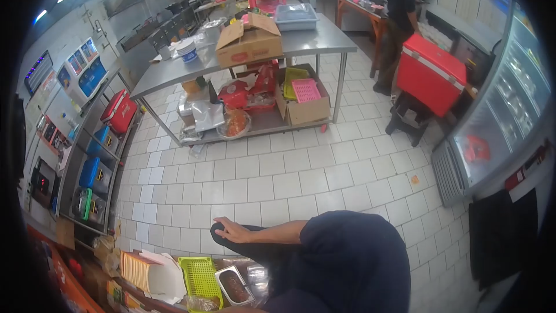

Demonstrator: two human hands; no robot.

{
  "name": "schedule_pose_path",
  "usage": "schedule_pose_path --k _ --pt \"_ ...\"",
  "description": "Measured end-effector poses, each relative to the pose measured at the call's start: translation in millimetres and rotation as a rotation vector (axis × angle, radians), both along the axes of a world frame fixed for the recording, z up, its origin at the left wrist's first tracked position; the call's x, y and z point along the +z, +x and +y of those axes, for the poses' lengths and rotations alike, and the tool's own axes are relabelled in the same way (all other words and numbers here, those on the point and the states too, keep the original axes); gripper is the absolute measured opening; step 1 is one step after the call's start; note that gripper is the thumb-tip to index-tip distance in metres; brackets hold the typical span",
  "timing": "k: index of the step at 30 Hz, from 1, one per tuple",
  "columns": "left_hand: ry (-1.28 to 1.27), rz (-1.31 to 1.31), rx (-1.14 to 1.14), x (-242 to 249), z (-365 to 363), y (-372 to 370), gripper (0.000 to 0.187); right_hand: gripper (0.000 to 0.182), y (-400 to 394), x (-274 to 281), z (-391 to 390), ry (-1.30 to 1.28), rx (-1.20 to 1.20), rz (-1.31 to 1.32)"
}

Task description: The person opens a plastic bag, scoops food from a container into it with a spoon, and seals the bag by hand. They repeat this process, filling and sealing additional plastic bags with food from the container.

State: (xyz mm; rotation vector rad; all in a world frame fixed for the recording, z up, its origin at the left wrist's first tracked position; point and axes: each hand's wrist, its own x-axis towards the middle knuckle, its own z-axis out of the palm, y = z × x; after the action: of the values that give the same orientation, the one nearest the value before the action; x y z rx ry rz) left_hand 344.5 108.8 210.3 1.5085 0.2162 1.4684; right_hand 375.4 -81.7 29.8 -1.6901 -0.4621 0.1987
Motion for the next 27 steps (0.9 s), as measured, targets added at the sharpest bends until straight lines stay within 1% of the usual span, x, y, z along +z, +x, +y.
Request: schedule_pose_path --k 1,2,3,4,5,6,7,8,9,10,11,12,13,14,16,17,18,19,20,22,23,24,25,26,27 --pt "-0.009 0.027 -0.005 -10 2 -7 0.035 0.055 1 -5 2 -0.001 -0.038 -0.001" --pt "-0.014 0.076 0.018 -23 11 -30 0.035 0.055 1 -14 4 0.001 -0.049 0.020" --pt "-0.001 0.145 0.075 -32 33 -71 0.035 0.052 10 -21 10 -0.079 -0.104 -0.023" --pt "0.018 0.216 0.161 -35 60 -125 0.035 0.050 15 -33 11 0.027 -0.070 -0.036" --pt "0.007 0.261 0.267 -40 72 -175 0.036 0.050 9 -26 5 0.037 -0.065 0.110" --pt "-0.033 0.280 0.393 -48 65 -220 0.036 0.049 9 -20 5 0.073 -0.086 0.081" --pt "0.040 0.371 0.295 -119 72 -248 0.019 0.048 9 -12 1 0.054 -0.065 0.048" --pt "0.021 0.403 0.406 -167 44 -270 0.022 0.048 13 -27 5 0.072 -0.092 -0.054" --pt "-0.310 0.459 0.382 -174 2 -280 0.021 0.047 21 -48 6 0.001 -0.059 -0.187" --pt "-0.344 0.527 0.427 -194 -24 -297 0.022 0.048 20 -43 6 0.065 0.024 -0.006" --pt "-0.481 0.586 0.456 -216 -43 -314 0.024 0.048 19 -38 7 0.047 0.016 0.016" --pt "-0.628 0.640 0.468 -236 -64 -335 0.026 0.050 17 -31 4 -0.028 0.050 0.038" --pt "-0.734 0.557 0.511 -247 -73 -350 0.027 0.050 12 -26 7 0.007 0.052 0.024" --pt "-0.818 0.461 0.534 -254 -67 -355 0.029 0.051 11 -21 15 0.052 0.033 0.005" --pt "-0.810 0.391 0.608 -247 -57 -356 0.029 0.053 7 -5 21 -0.033 0.070 0.016" --pt "-0.864 0.416 0.560 -246 -54 -358 0.028 0.053 3 3 25 -0.028 0.100 0.031" --pt "-0.917 0.441 0.500 -249 -53 -361 0.027 0.053 -1 2 26 -0.032 0.128 0.040" --pt "-0.948 0.493 0.485 -254 -49 -364 0.025 0.054 -1 1 29 -0.067 0.149 0.035" --pt "-0.942 0.486 0.501 -257 -46 -367 0.025 0.055 2 0 30 -0.098 0.164 0.027" --pt "-1.013 0.441 0.413 -258 -42 -372 0.027 0.056 1 -2 34 -0.091 0.165 -0.015" --pt "-1.041 0.384 0.378 -259 -40 -374 0.027 0.057 3 -2 41 -0.013 0.152 0.057" --pt "-1.034 0.389 0.379 -258 -38 -375 0.027 0.058 4 3 51 0.068 0.136 0.127" --pt "-1.086 0.326 0.360 -257 -38 -376 0.028 0.058 5 15 60 0.073 0.133 0.129" --pt "-1.138 0.266 0.341 -257 -38 -377 0.029 0.058 4 34 70 0.113 0.237 0.115" --pt "-1.132 0.275 0.340 -258 -37 -377 0.029 0.058 4 56 83 0.154 0.338 0.102"
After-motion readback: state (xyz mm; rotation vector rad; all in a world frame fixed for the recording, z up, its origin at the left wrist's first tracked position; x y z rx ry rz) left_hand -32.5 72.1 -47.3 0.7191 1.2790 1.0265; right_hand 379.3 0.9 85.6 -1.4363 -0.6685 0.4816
